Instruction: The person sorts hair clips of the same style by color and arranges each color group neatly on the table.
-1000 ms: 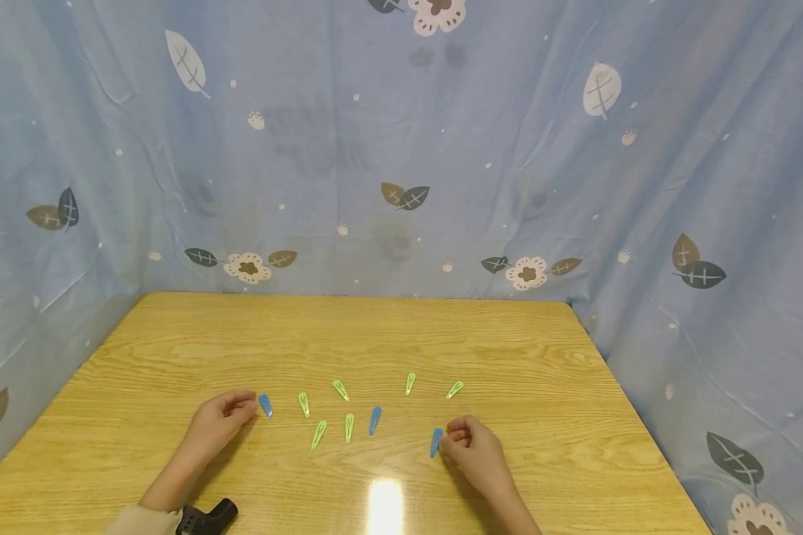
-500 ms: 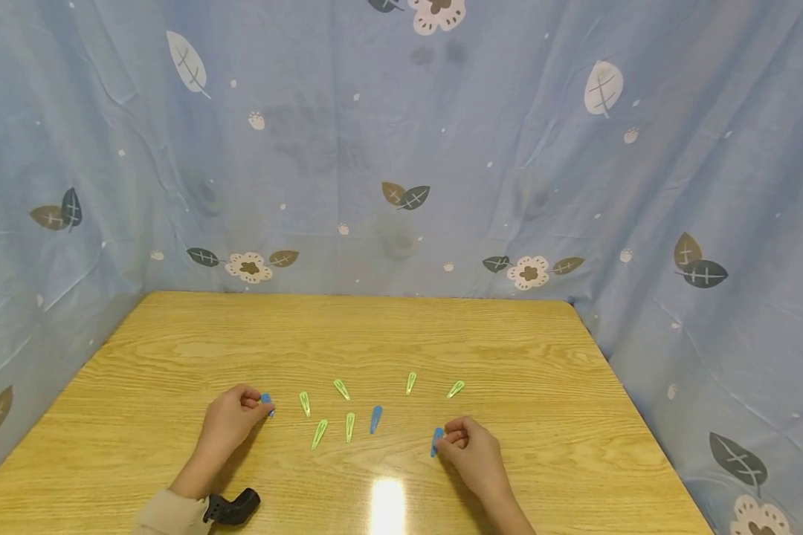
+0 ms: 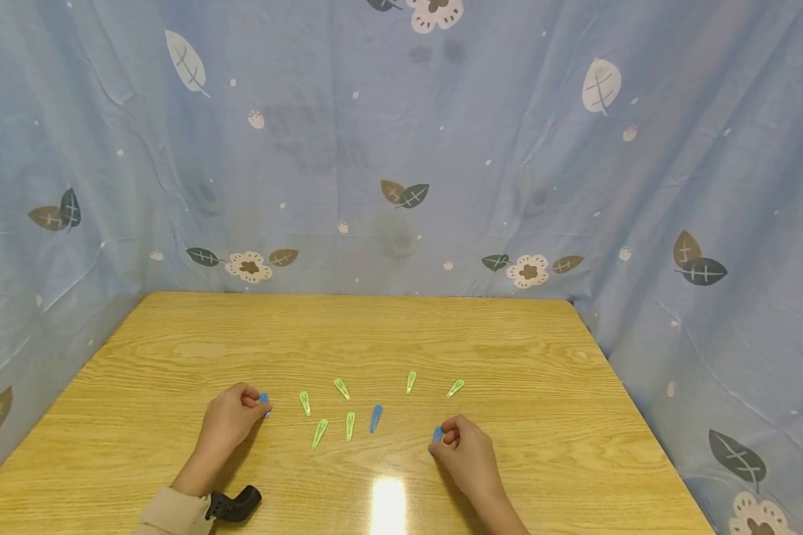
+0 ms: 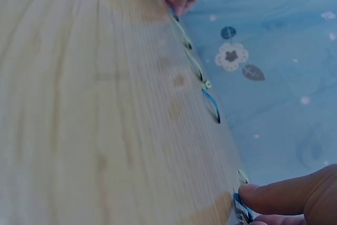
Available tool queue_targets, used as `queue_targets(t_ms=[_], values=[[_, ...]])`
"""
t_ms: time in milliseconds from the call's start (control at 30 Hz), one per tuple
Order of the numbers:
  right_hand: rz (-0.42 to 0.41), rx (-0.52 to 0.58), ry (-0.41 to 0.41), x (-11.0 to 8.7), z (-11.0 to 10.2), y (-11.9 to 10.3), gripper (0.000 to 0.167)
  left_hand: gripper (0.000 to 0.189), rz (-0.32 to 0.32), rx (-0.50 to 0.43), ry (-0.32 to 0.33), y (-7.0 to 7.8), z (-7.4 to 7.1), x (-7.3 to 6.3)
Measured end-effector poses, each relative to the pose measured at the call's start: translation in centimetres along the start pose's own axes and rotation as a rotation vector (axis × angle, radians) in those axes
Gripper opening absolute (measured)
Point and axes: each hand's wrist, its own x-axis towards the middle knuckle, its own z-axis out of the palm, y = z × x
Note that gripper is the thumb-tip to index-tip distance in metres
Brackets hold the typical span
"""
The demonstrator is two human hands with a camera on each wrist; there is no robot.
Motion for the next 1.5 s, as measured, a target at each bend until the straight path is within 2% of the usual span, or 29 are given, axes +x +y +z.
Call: queue_targets(t_ms=[133,267,533,900,1100,1300,1400,1500], values=[[-0.019,-0.014,0.003,-0.1,0.0,-0.1,0.03,0.029,0.01,0.016,0.007,-0.2,-0.1,0.1],[-0.039,-0.032,0.006,0.0,0.0,-0.2,0.027,0.028,-0.007,0.017,-0.004,-0.2,-0.3,0.2],[-0.034,-0.041,0.014,0.1,-0.2,0.0,0.025,0.028,-0.023,0.04,-0.017,-0.3,-0.5,0.2],[-0.026,0.003,0.012,0.3,-0.3,0.2,0.027,0.028,0.018,0.025,-0.02,-0.3,-0.9,0.1],[0.007,0.06,-0.017,0.4,-0.6,0.3,0.03,0.03,-0.012,-0.051,-0.059,-0.4,-1.2,0.2],[0.094,0.241,-0.065,0.7,-1.1,0.9,0.038,0.032,-0.053,-0.132,-0.083,-0.8,-1.2,0.6],[0.108,0.319,-0.096,0.8,-1.3,1.1,0.041,0.034,-0.065,-0.218,-0.1,-0.9,-1.1,0.6],[0.102,0.347,-0.119,0.8,-1.4,1.3,0.042,0.036,-0.068,-0.337,-0.13,-1.1,-1.0,0.7]])
